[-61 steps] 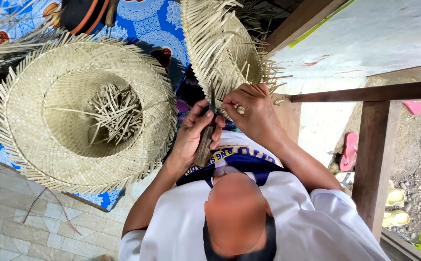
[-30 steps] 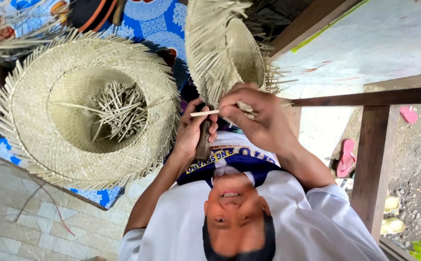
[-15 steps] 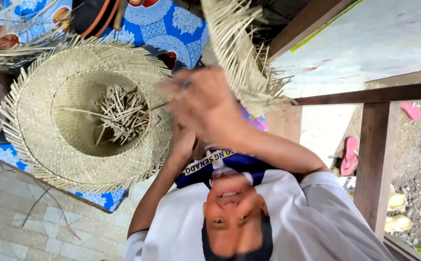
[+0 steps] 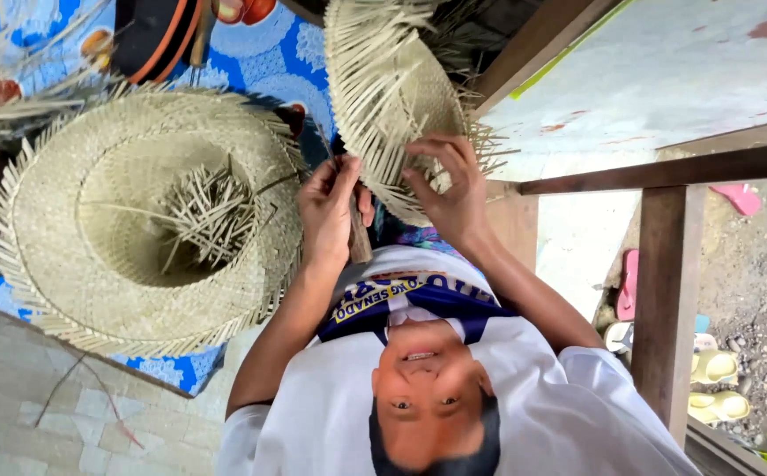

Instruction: A person is weaving the brim of a straw hat using dried plant fibers and a small wooden tool.

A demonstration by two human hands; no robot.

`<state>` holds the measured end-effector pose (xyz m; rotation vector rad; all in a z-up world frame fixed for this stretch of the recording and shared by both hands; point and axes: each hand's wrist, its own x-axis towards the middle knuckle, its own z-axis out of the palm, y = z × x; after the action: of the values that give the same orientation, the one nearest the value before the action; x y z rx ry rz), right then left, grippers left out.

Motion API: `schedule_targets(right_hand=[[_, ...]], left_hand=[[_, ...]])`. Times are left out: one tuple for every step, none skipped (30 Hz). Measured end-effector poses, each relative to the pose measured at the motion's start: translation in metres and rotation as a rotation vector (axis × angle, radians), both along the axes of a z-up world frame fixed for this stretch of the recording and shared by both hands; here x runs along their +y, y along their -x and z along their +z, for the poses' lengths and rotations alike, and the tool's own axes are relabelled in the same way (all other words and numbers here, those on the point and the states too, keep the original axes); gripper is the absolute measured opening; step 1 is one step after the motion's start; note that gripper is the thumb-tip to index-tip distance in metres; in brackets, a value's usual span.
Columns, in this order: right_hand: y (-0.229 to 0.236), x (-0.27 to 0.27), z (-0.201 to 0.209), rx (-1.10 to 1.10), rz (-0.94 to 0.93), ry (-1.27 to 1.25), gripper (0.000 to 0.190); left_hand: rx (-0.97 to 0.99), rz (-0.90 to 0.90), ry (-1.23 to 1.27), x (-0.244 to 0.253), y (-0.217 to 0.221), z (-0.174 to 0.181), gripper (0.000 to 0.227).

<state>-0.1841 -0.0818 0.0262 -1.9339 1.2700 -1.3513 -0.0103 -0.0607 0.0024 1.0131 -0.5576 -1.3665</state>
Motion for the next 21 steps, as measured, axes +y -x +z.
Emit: schedule_targets(right_hand=[[0.001, 0.003, 0.003, -0.003, 0.012, -0.009, 0.034], [0.002, 0.002, 0.006, -0.050, -0.006, 0.001, 0.037], [0.003, 0.002, 0.009, -0.097, -0.024, 0.010, 0.041], [0.006, -0.002, 0.005, -0.099, -0.018, 0.006, 0.041], [0.010, -0.007, 0.002, -0.122, 0.032, -0.083, 0.039], [0.015, -0.012, -0.001, -0.143, 0.077, -0.171, 0.037], [0.015, -0.016, 0.003, -0.142, 0.077, -0.173, 0.037], [0.016, -0.019, 0.008, -0.153, 0.111, -0.261, 0.018], [0.017, -0.022, 0.013, -0.163, 0.146, -0.350, 0.011], [0.016, -0.026, 0.014, -0.164, 0.148, -0.351, 0.011], [0.016, -0.029, 0.015, -0.147, 0.226, -0.284, 0.011], [0.014, -0.032, 0.017, -0.131, 0.304, -0.216, 0.014], [0.013, -0.032, 0.014, -0.132, 0.305, -0.216, 0.014], [0.012, -0.033, 0.011, -0.158, 0.341, -0.197, 0.014], [0.011, -0.033, 0.008, -0.185, 0.376, -0.178, 0.016], [0.010, -0.032, 0.011, -0.186, 0.376, -0.178, 0.016], [0.010, -0.030, 0.015, -0.205, 0.401, -0.218, 0.019], [0.010, -0.029, 0.019, -0.223, 0.426, -0.258, 0.021], [0.012, -0.030, 0.015, -0.225, 0.425, -0.258, 0.021], [0.015, -0.030, 0.012, -0.196, 0.435, -0.280, 0.027], [0.017, -0.029, 0.009, -0.167, 0.445, -0.302, 0.033]], left_hand=[[-0.003, 0.012, -0.009, 0.005, 0.000, 0.004, 0.015], [0.021, -0.015, -0.013, 0.007, 0.000, 0.009, 0.013], [0.046, -0.041, -0.016, 0.010, 0.000, 0.014, 0.013], [0.044, -0.035, -0.020, 0.011, 0.001, 0.013, 0.013], [0.082, -0.057, -0.008, 0.012, 0.002, 0.012, 0.013], [0.123, -0.085, 0.004, 0.011, 0.004, 0.011, 0.014], [0.123, -0.084, 0.002, 0.011, 0.004, 0.011, 0.014], [0.134, -0.092, 0.002, 0.011, 0.005, 0.012, 0.013], [0.144, -0.100, 0.002, 0.011, 0.006, 0.012, 0.013], [0.144, -0.099, 0.001, 0.010, 0.006, 0.013, 0.013], [0.136, -0.111, 0.010, 0.010, 0.006, 0.014, 0.015], [0.127, -0.125, 0.021, 0.010, 0.005, 0.014, 0.016], [0.126, -0.124, 0.021, 0.010, 0.004, 0.017, 0.016], [0.104, -0.133, 0.026, 0.011, 0.004, 0.019, 0.016], [0.082, -0.142, 0.031, 0.011, 0.003, 0.021, 0.017], [0.080, -0.142, 0.030, 0.012, 0.003, 0.021, 0.017], [0.082, -0.142, 0.029, 0.012, 0.003, 0.021, 0.017], [0.084, -0.144, 0.028, 0.012, 0.003, 0.021, 0.017], [0.082, -0.145, 0.027, 0.012, 0.004, 0.020, 0.017], [0.082, -0.143, 0.023, 0.013, 0.004, 0.019, 0.016], [0.082, -0.142, 0.019, 0.013, 0.005, 0.018, 0.016]])
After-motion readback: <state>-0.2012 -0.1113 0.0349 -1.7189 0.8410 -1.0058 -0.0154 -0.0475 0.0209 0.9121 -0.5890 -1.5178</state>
